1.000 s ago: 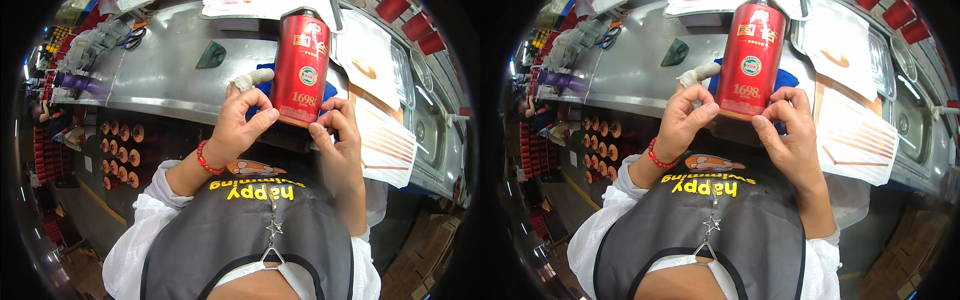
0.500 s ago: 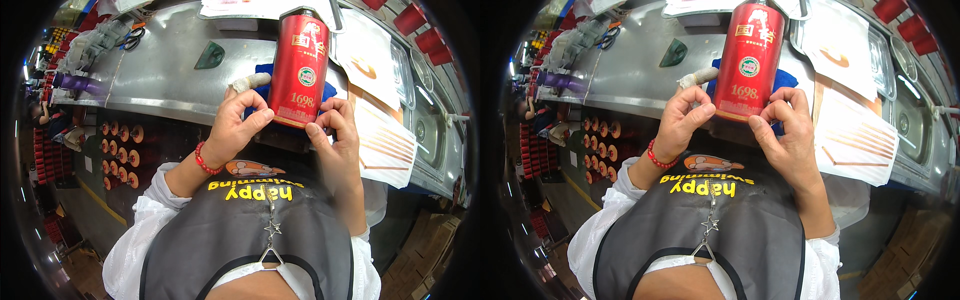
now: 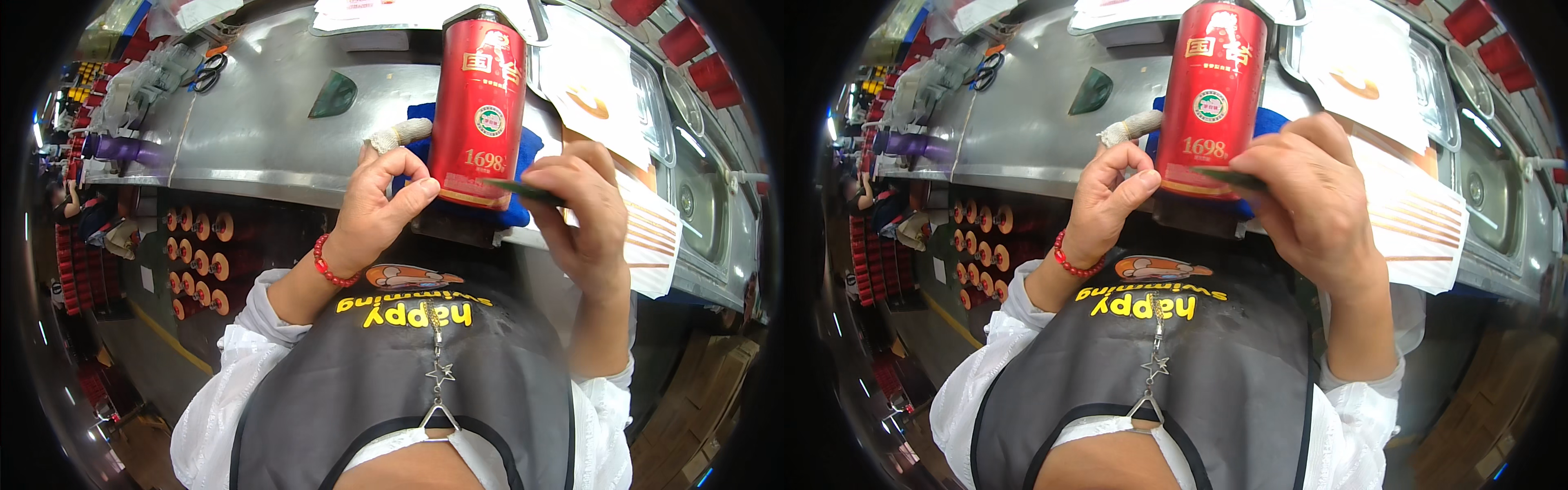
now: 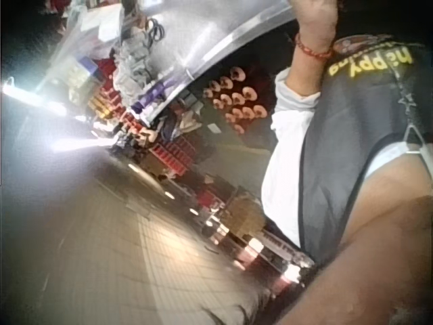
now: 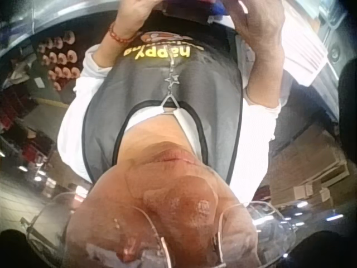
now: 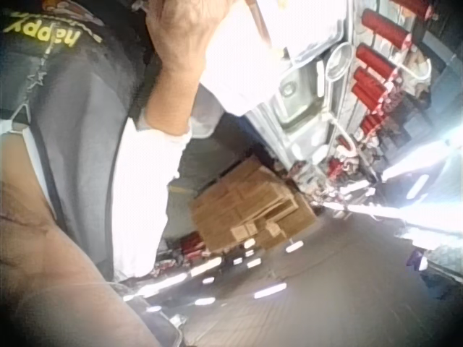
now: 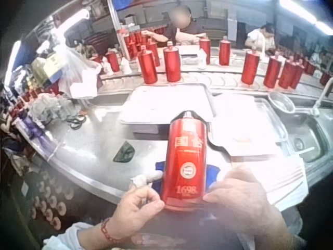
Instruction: The person picks up a red cylindrical can, wipes its surface with a green abrasive pad, and rotates it to clean different sides. They then flip the can to clean the top rim and neck area, using the pad and a blue cloth. The person repeats this process on a second can, wiping the body and top, then places the finished can on a nearby tray.
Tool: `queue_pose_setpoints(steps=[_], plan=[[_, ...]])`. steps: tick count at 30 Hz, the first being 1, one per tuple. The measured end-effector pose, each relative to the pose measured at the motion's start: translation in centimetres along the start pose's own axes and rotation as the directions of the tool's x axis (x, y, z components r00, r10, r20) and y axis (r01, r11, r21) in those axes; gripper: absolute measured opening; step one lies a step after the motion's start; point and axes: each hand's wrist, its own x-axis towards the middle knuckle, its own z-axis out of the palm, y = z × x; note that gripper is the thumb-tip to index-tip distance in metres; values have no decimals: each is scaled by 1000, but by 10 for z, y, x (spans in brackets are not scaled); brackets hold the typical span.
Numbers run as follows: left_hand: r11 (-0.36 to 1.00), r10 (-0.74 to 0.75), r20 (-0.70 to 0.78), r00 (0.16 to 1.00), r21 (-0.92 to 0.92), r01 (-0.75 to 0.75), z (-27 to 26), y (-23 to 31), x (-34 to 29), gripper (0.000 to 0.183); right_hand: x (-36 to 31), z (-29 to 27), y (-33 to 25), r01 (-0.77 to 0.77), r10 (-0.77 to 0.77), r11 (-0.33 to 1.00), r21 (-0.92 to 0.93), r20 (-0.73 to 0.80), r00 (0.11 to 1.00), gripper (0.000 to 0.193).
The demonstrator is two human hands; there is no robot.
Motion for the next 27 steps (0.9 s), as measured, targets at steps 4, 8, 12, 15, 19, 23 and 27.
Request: queue_pose_setpoints(steps=[4, 8, 12, 15, 19, 23, 27], plan=[[996, 45, 56, 997, 68, -49, -5, -5, 1, 11, -9, 4, -4, 25, -24, 999, -20, 66, 998, 31], [999, -30, 67, 997, 28, 28, -5, -1, 0, 11, -8, -2, -4, -4, 3, 1000, 13, 78, 997, 24], [1000, 23, 68, 997, 5, -23, -5, -1, 3, 11, 5, 1, -8, 68, -65, 996, -50, 54, 996, 29], [997, 53, 65, 996, 46, -56, -6, -3, 1, 11, 4, -10, -11, 67, -59, 997, -33, 181, 982, 33], [999, -32, 81, 996, 10, 31, -5, 0, 1, 12, 17, 5, -15, 80, -81, 989, -127, 0, 997, 36], [999, 40, 31, 999, -19, -40, -3, -1, 0, 14, 0, -6, -13, -85, 75, 994, 75, 127, 989, 23], [993, 120, -17, 993, -22, -120, 3, -2, 3, 15, -18, 21, -19, -585, 737, 566, 581, -39, 675, 16]])
